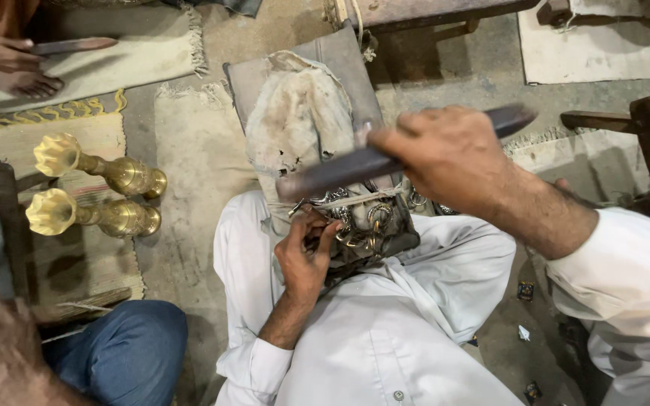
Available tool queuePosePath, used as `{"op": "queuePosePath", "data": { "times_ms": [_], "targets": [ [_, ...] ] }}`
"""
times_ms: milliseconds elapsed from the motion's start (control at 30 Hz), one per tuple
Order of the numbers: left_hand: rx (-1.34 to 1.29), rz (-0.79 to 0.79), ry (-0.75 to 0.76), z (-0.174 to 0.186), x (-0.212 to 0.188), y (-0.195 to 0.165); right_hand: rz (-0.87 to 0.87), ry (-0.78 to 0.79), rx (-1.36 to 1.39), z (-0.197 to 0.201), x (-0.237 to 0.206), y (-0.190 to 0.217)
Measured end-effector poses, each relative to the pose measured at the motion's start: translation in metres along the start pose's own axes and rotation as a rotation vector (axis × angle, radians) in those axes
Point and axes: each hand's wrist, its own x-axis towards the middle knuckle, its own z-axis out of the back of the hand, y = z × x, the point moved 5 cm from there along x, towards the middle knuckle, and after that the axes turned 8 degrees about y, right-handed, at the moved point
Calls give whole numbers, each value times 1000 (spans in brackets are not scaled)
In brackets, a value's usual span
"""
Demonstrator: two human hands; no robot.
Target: The person sits on the floor with a sandbag board on their lap and hammers a punch against small silver metal figurines to shape and decorate them. They reposition the figurines and the punch between strikes, and at times set finished pieces aside and pick up new ones.
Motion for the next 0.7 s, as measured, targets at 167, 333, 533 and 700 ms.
{"op": "queuePosePath", "data": {
  "times_ms": [167, 333, 533, 700],
  "targets": [
    [-18, -30, 48, 2, 9, -7, 6, 28, -111, 4, 0, -1],
    [16, -6, 158, 2, 24, -10, -138, 94, -110, 4, -9, -16],
    [42, -8, 311, -2, 39, -19, -230, 115, 100, -11, -33, -30],
    [27, -139, 468, -3, 46, -34, -212, 96, 164, -34, -57, -32]
  ]
}}
